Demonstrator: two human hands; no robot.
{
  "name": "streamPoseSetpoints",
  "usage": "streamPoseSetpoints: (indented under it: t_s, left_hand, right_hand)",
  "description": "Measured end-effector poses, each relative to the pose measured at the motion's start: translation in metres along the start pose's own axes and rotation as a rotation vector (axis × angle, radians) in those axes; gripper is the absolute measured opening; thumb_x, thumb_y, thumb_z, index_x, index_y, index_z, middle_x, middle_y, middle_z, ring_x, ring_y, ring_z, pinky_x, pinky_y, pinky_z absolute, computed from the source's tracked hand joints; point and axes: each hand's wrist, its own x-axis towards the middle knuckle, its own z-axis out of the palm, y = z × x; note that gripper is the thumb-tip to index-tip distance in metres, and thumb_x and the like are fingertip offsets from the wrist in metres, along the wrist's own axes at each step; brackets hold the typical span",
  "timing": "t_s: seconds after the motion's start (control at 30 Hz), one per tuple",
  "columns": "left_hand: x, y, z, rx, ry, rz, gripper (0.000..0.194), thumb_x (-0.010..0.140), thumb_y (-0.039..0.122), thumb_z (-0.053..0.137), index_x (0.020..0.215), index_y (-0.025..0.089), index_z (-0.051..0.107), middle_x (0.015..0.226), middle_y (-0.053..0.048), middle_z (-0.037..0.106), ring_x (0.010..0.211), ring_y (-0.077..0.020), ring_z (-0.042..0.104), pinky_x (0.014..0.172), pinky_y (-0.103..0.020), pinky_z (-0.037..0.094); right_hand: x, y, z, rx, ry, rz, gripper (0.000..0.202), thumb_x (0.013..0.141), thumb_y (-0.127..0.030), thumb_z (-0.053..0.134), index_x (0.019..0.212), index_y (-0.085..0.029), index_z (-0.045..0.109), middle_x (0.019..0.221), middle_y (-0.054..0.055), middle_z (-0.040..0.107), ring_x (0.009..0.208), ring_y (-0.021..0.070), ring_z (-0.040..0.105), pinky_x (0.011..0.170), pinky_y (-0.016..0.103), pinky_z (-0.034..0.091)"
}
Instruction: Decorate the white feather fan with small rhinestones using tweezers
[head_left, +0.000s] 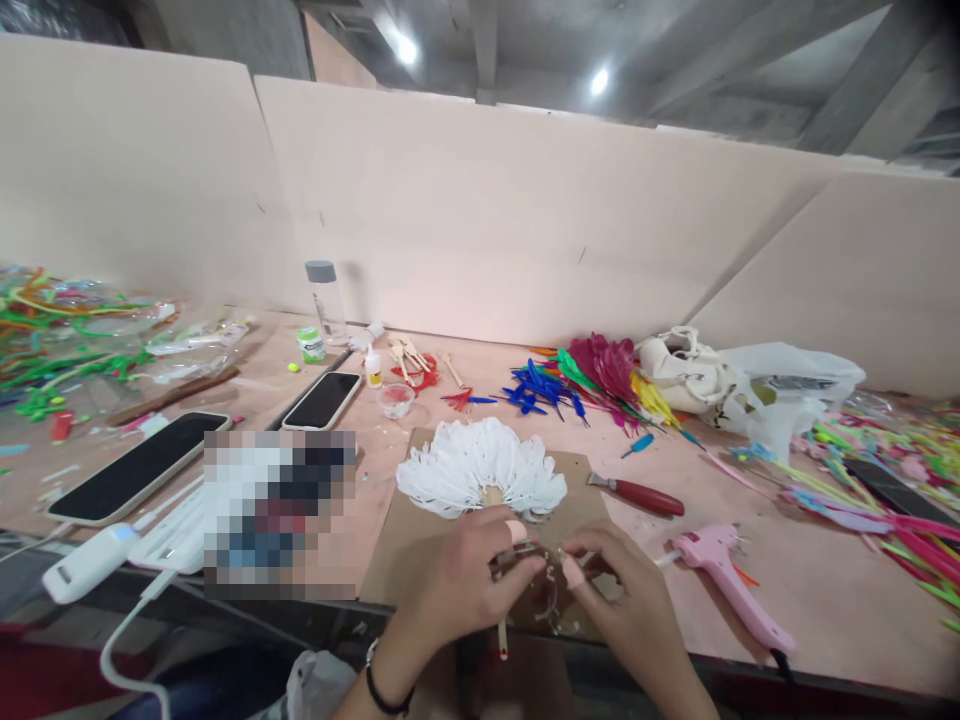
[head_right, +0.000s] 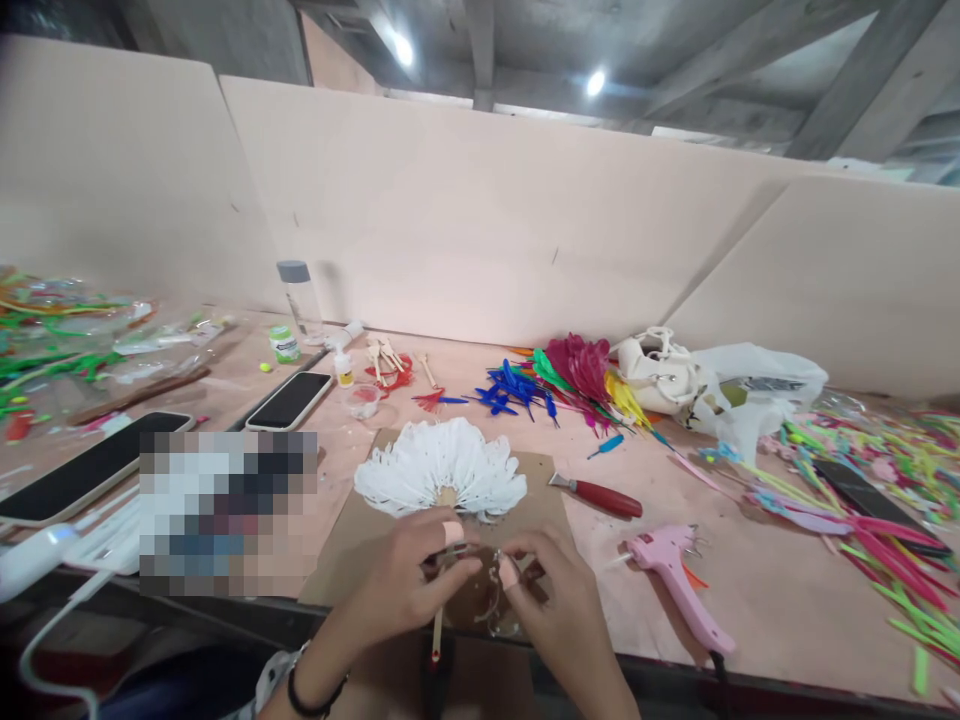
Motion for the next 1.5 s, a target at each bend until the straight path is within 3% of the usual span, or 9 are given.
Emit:
streamPoseSetpoints:
  t_s: [0.23, 0.5, 0.8, 1.13, 1.3, 1.5]
  left_hand:
    - [0.000, 0.000, 0.000, -0.047, -0.094, -0.034, 0.015, 0.102, 0.024, 0.070, 0.091, 0.018, 0.078, 0.084, -0.002, 0.071, 0.078, -0.0165, 0.066, 0.070, -0.026, 0.048]
    - [0.006, 0.004, -0.002, -0.040, -0.109, -0.081, 0.021, 0.105, 0.018, 0.065, 0.087, 0.019, 0.076, 0.083, -0.002, 0.070, 0.077, -0.0165, 0.065, 0.069, -0.026, 0.047]
    - [0.008, 0.007, -0.002, 0.008, -0.084, -0.083, 0.019, 0.101, 0.014, 0.061, 0.089, 0.019, 0.074, 0.082, -0.002, 0.070, 0.075, -0.0159, 0.066, 0.068, -0.025, 0.048]
    - [0.008, 0.009, -0.002, 0.181, -0.177, -0.113, 0.023, 0.093, 0.003, 0.065, 0.090, 0.023, 0.076, 0.090, -0.001, 0.075, 0.080, -0.0185, 0.070, 0.066, -0.026, 0.049]
    - [0.007, 0.005, 0.000, 0.024, -0.109, -0.085, 0.026, 0.100, 0.010, 0.063, 0.111, 0.025, 0.082, 0.099, -0.005, 0.078, 0.087, -0.0198, 0.073, 0.075, -0.028, 0.056]
    - [0.007, 0.008, -0.003, -0.162, -0.128, -0.076, 0.029, 0.099, 0.010, 0.066, 0.109, 0.028, 0.086, 0.095, -0.004, 0.078, 0.084, -0.0176, 0.072, 0.078, -0.027, 0.057]
  right_hand:
    - [0.004, -0.003, 0.009, 0.062, 0.004, -0.088, 0.008, 0.101, -0.022, 0.065, 0.098, -0.028, 0.069, 0.088, -0.004, 0.070, 0.071, 0.0085, 0.068, 0.065, 0.014, 0.055]
    - [0.005, -0.002, 0.010, 0.076, -0.019, -0.099, 0.011, 0.101, -0.019, 0.065, 0.103, -0.029, 0.070, 0.090, -0.004, 0.072, 0.077, 0.0096, 0.070, 0.069, 0.015, 0.056]
    - [0.007, -0.004, 0.007, 0.126, -0.019, -0.013, 0.010, 0.103, -0.022, 0.065, 0.103, -0.030, 0.071, 0.092, -0.004, 0.073, 0.080, 0.0092, 0.071, 0.071, 0.015, 0.055]
    - [-0.006, 0.002, 0.012, 0.245, -0.006, 0.147, 0.011, 0.106, -0.030, 0.064, 0.099, -0.027, 0.071, 0.091, 0.000, 0.068, 0.080, 0.0142, 0.067, 0.070, 0.023, 0.052]
    - [-0.011, 0.004, 0.010, 0.298, 0.033, 0.129, 0.009, 0.105, -0.031, 0.066, 0.098, -0.029, 0.072, 0.092, 0.001, 0.070, 0.084, 0.0167, 0.068, 0.073, 0.025, 0.055]
    - [-0.002, -0.003, 0.005, 0.333, 0.021, 0.065, 0.008, 0.103, -0.028, 0.068, 0.098, -0.032, 0.074, 0.090, 0.000, 0.072, 0.082, 0.0151, 0.073, 0.068, 0.021, 0.057]
